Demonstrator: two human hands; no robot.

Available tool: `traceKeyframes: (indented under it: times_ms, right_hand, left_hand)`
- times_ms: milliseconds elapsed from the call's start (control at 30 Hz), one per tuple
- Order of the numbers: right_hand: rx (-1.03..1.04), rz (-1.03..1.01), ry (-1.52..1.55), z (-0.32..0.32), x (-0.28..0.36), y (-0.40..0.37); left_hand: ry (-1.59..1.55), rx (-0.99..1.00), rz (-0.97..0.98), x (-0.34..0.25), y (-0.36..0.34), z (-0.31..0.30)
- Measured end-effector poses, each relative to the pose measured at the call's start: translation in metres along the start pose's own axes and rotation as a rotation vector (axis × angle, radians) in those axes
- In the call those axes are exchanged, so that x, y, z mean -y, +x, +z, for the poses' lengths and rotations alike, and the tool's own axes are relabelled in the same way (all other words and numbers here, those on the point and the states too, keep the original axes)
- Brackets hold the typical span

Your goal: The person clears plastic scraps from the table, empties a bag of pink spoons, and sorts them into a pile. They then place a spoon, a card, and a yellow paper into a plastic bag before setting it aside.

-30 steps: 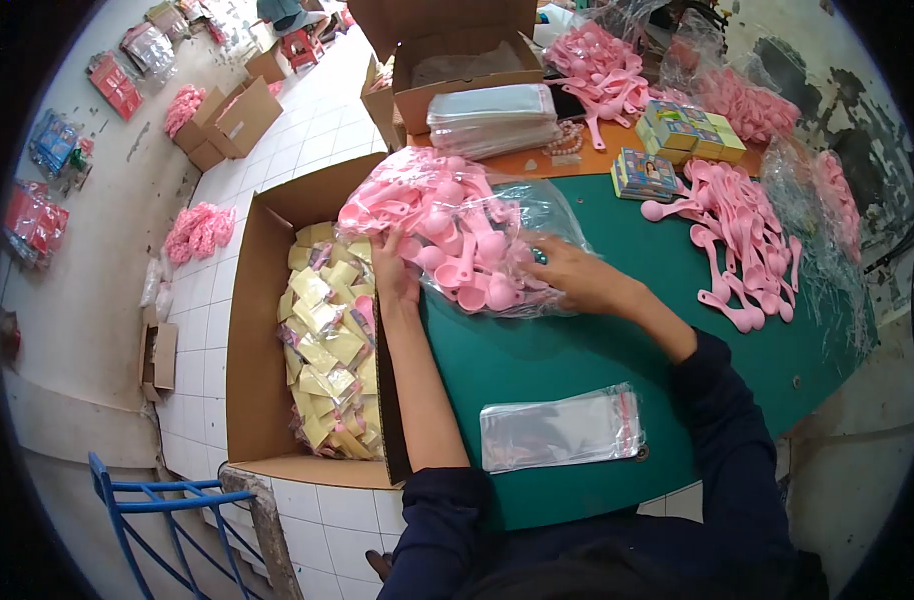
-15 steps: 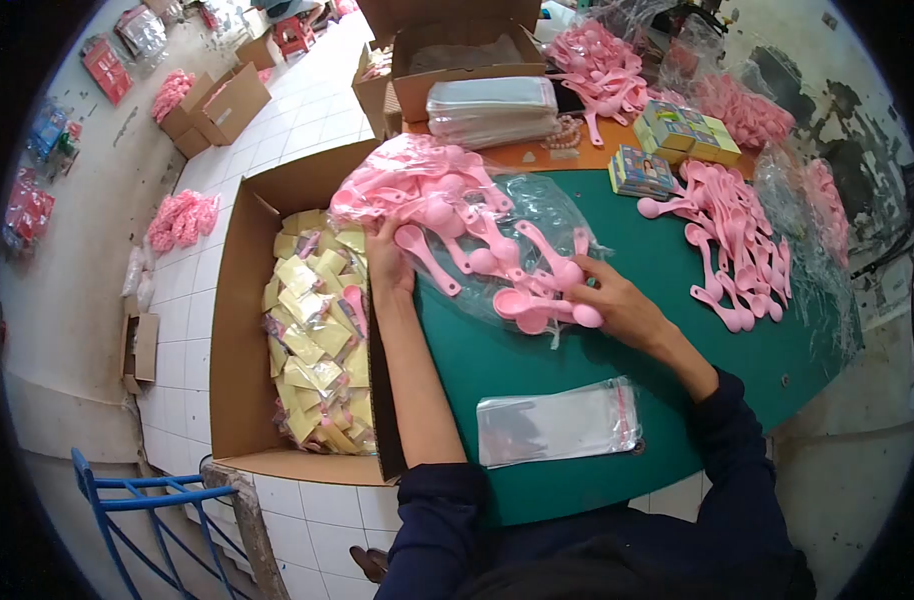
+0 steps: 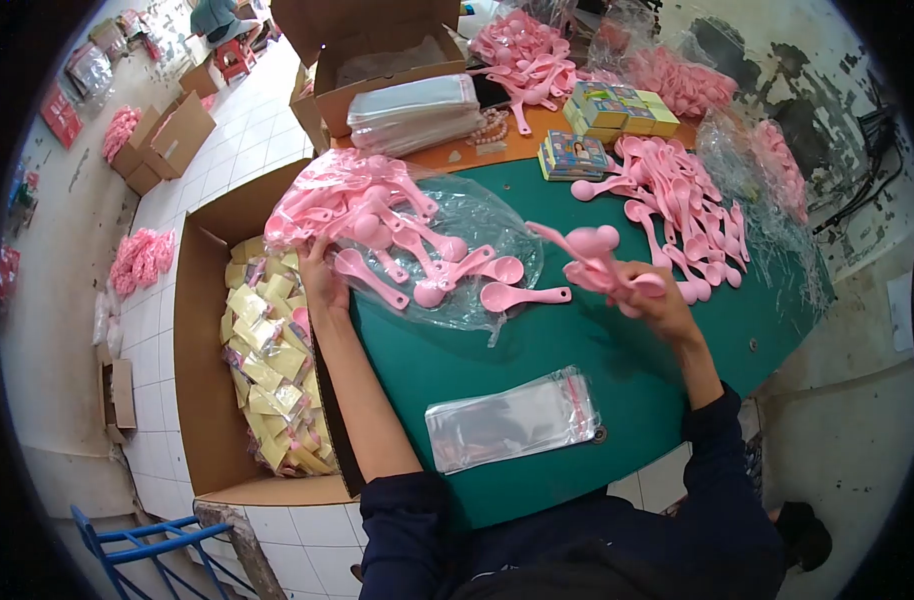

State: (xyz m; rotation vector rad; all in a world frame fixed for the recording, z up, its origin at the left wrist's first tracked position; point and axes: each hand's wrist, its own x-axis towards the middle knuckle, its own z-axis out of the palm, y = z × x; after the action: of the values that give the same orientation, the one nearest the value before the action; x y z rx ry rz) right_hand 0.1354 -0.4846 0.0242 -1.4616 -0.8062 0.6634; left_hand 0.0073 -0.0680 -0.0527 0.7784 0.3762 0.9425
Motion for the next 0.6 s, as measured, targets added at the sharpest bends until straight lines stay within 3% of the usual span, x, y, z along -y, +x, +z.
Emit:
traceKeyframes:
  times_ms: [100,333,467,600]
  right_hand:
    - [-0.16,0.077,0.402,-0.017,-0.004,-0.011]
    - [-0.477,-0.023,0.592,-0.072,-0.004,-0.006]
    - [-0.497,-0.04,0.476,-0.147,-0.02,0.004]
    - [-0.699,-0.086,0.237,-0.183,-0.011,0.031]
  left_hand:
    - [-0.018,0.011,-0.001,0.001,0.003,-0.004]
    - [0.012,0.022,-0.052,0.006,0.011,-0.017]
    - [0.015,0.01,-0.056,0.003,0.006,-0.01]
    - [0.005,0.032,-0.021,0.005,0.009,-0.013]
